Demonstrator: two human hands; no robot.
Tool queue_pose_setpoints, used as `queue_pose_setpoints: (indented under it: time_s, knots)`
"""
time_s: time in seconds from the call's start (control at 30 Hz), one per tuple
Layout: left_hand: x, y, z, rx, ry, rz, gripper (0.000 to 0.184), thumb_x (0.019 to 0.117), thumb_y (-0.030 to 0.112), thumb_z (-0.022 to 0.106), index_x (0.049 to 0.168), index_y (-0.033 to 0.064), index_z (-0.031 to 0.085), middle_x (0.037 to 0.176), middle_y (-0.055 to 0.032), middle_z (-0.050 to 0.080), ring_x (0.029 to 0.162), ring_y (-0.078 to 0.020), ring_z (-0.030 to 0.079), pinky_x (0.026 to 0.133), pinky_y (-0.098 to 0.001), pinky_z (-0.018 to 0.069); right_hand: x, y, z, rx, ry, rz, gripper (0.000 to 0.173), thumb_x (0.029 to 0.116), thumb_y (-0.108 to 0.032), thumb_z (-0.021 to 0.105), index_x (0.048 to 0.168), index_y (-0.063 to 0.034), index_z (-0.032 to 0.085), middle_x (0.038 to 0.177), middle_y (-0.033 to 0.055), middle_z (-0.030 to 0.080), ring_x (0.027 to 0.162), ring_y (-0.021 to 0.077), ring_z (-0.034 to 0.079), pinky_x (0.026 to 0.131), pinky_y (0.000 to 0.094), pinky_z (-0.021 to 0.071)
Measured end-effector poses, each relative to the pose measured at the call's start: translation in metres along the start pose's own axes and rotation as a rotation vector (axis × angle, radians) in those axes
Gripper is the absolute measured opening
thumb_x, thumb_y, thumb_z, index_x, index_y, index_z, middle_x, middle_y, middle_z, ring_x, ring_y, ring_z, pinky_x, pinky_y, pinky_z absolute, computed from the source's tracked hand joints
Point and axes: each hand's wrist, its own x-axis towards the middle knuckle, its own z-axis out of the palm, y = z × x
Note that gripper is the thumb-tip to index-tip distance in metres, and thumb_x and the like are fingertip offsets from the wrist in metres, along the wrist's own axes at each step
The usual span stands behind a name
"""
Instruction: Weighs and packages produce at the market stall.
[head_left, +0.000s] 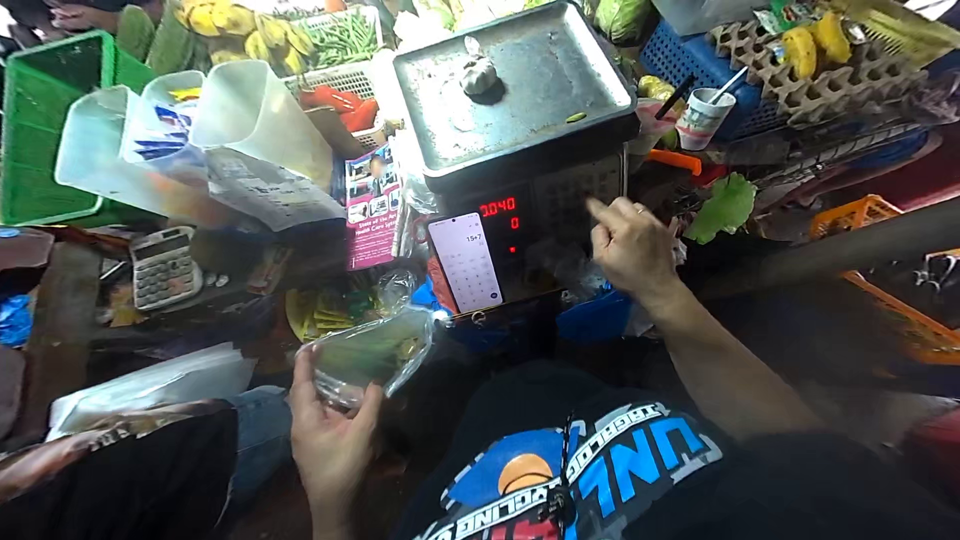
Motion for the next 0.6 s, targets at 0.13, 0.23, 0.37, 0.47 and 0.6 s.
queue_pose_setpoints:
  time_s: [0.13,0.23,0.37,0.47,0.6]
  knots:
    - [0.002,0.001,-0.002,-0.002,-0.008,0.012,0.096,0.0698,0.008,0.071,0.155,-0.0068,0.029,0.154,-0.0213,0.042,0.13,-0.0077,0.052,0.099,-0.0179,0.0482,-0.011,-0.005,0.02,-0.031,-0.066,-0.039,0.044,0.0941,-0.012,0.051,0.133,-0.0159,0.071,0.098,0.0166,0.07,0.089,0.0378,0.068,0.063,0.0529,0.0529]
    - [0.003,0.003,-0.005,0.006,0.004,0.001,0.096,0.0697,0.007,0.071,0.155,-0.0066,0.029,0.154,-0.021,0.042,0.127,-0.0061,0.054,0.096,-0.017,0.0487,-0.016,0.002,0.013,-0.046,-0.101,-0.007,0.044,0.0956,-0.013,0.049,0.134,-0.0161,0.07,0.1,0.0158,0.069,0.09,0.037,0.068,0.065,0.0531,0.0526]
    - [0.002,-0.002,-0.006,0.026,0.019,0.009,0.097,0.0691,0.008,0.071,0.154,-0.0084,0.029,0.154,-0.0234,0.041,0.132,-0.0089,0.05,0.101,-0.0185,0.0463,-0.016,0.006,0.007,-0.08,-0.161,0.025,0.04,0.0956,-0.012,0.05,0.128,-0.0143,0.073,0.099,0.0171,0.069,0.089,0.0392,0.067,0.064,0.0548,0.0511]
    - [0.004,-0.006,-0.007,0.034,0.022,0.02,0.098,0.0693,0.01,0.072,0.155,-0.0084,0.029,0.156,-0.0245,0.039,0.139,-0.0135,0.045,0.108,-0.0223,0.0431,-0.008,0.006,0.005,-0.036,-0.068,0.024,0.042,0.0962,-0.012,0.049,0.131,-0.0146,0.072,0.098,0.017,0.069,0.086,0.0377,0.067,0.065,0.0541,0.0512]
    - [0.002,-0.002,-0.01,0.012,0.043,-0.003,0.098,0.0679,0.007,0.072,0.155,-0.0075,0.029,0.155,-0.0236,0.039,0.137,-0.0123,0.047,0.106,-0.0209,0.0448,0.003,0.0,0.001,-0.021,-0.065,0.1,0.038,0.0983,-0.013,0.048,0.127,-0.0117,0.074,0.1,0.0185,0.069,0.089,0.0387,0.067,0.068,0.0569,0.0514]
